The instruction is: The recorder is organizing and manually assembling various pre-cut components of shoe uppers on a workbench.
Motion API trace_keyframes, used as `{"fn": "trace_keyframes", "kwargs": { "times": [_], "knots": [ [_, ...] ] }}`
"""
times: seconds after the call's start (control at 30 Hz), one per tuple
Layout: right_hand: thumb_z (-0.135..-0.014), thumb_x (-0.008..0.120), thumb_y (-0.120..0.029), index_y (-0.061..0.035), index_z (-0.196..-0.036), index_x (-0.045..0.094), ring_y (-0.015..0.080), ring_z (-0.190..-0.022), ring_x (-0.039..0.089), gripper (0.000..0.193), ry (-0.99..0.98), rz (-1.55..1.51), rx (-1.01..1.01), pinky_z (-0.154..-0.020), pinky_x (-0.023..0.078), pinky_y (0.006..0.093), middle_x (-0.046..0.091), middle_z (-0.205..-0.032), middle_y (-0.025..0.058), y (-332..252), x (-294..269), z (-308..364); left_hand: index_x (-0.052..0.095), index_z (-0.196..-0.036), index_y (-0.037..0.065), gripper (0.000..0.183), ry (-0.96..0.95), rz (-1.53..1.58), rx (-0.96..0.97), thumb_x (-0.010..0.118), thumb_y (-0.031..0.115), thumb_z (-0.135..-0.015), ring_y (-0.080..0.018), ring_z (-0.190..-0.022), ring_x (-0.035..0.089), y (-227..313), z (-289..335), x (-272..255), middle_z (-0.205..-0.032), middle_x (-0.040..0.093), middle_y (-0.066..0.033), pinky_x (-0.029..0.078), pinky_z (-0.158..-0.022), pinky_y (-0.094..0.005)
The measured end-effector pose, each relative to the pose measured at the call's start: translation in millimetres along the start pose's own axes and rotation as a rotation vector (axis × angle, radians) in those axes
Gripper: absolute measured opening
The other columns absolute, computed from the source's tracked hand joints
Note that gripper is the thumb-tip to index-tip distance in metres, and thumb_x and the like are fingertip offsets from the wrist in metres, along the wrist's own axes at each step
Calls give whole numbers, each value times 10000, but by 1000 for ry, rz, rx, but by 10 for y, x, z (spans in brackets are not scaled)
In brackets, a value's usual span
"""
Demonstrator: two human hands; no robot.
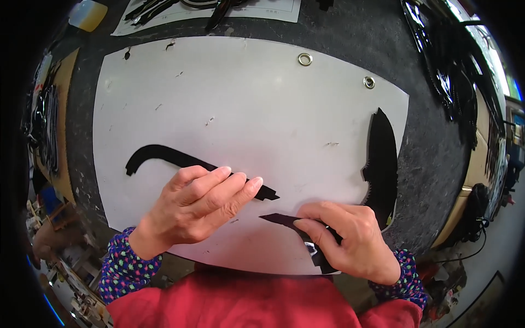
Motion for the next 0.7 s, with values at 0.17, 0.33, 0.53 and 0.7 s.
{"fn": "trace_keyframes", "kwargs": {
  "times": [0.17, 0.33, 0.53, 0.7],
  "knots": [
    [-856, 686, -32, 7, -876, 662, 229, -600, 656, 50, 19, 26, -27, -552, 499, 295, 671, -739, 106, -33, 59, -20, 728, -1117, 113, 338, 36, 38, -20, 690, 63, -785, -147, -1004, 545, -25, 24, -1, -1096, 618, 17, 443, -757, -286],
    [-885, 667, -53, 14, -860, 661, 190, -586, 662, 72, 11, -5, 87, -532, 492, 269, 663, -683, 92, 1, 27, -110, 736, -1094, 149, 318, 53, 53, -33, 703, 72, -787, -141, -997, 539, -20, 32, 8, -1088, 617, 18, 441, -736, -289],
    [-898, 654, -57, 27, -857, 662, 142, -555, 655, 94, 9, -74, 173, -519, 493, 247, 664, -651, 78, 67, 43, -139, 739, -1063, 164, 265, 60, 31, -36, 707, 95, -810, -136, -979, 531, -28, 29, 15, -1070, 613, 29, 436, -729, -282],
    [-910, 644, -66, 35, -846, 665, 122, -548, 648, 122, 12, -114, 199, -515, 493, 246, 675, -657, 69, 100, 55, -148, 697, -1075, 115, 271, 62, 69, -29, 653, 93, -808, -137, -980, 535, -46, 34, 13, -1071, 600, 10, 420, -786, -285]
  ]
}}
Point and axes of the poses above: each hand's wrist, its own z-axis away from the middle knuckle, its own x-axis out of the palm, y = z × x, the point moved 9 cm from there along -z, towards the middle knuckle
